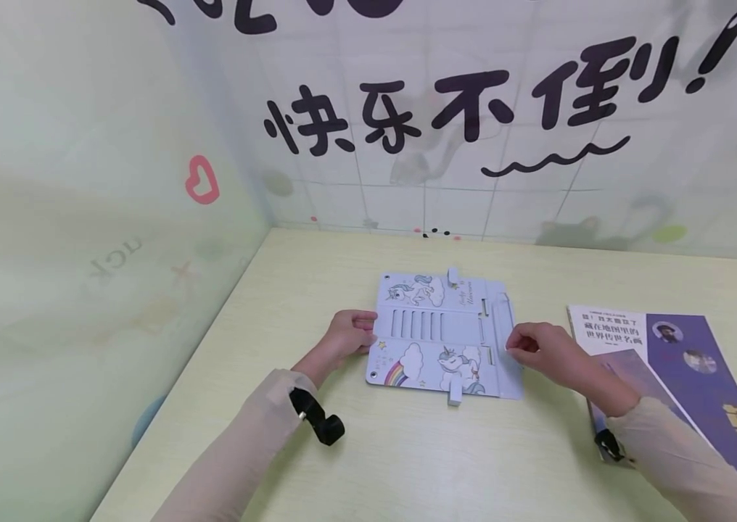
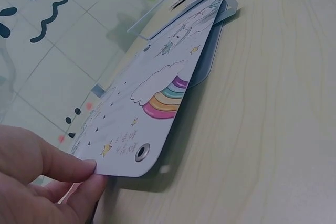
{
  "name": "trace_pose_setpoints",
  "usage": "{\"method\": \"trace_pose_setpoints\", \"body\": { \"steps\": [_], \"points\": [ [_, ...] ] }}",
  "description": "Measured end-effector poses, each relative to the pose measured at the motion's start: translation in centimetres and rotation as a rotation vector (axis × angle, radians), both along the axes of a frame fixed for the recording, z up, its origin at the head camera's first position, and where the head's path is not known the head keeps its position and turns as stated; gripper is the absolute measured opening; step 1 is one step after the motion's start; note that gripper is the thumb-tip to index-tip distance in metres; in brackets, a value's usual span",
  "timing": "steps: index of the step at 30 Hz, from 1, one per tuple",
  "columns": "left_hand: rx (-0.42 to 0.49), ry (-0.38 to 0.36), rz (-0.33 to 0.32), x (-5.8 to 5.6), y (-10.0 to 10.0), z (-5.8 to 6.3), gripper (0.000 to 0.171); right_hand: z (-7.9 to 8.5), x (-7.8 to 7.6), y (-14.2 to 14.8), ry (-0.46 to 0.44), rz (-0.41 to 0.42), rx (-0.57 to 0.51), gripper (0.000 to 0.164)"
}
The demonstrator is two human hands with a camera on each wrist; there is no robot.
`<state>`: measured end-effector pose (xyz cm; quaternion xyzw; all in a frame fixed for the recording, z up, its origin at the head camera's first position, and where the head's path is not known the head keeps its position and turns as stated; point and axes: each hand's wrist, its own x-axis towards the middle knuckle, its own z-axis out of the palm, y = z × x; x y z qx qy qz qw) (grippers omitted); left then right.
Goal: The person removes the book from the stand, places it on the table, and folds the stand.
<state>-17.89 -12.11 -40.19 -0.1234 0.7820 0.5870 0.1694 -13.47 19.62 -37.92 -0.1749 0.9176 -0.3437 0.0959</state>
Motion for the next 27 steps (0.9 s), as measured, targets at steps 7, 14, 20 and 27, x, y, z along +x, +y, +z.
{"method": "trace_pose_setpoints", "body": {
  "steps": [7, 14, 20, 27],
  "points": [
    [-0.013, -0.013, 0.013, 0.1, 0.2, 0.3, 0.048, 0.0, 0.0, -0.1, 0.005, 0.016, 0.004, 0.005],
    [-0.006, -0.011, 0.013, 0.3, 0.1, 0.4, 0.048, -0.1, -0.1, -0.3, 0.005, 0.022, 0.017, 0.005],
    [0.007, -0.012, 0.014, 0.3, 0.2, 0.4, 0.048, -0.6, -0.2, -0.7, 0.002, 0.041, 0.033, 0.005],
    [0.001, -0.005, 0.018, 0.4, 0.1, 0.4, 0.047, -1.0, -0.3, -1.2, -0.006, 0.049, 0.051, 0.005]
  ]
}}
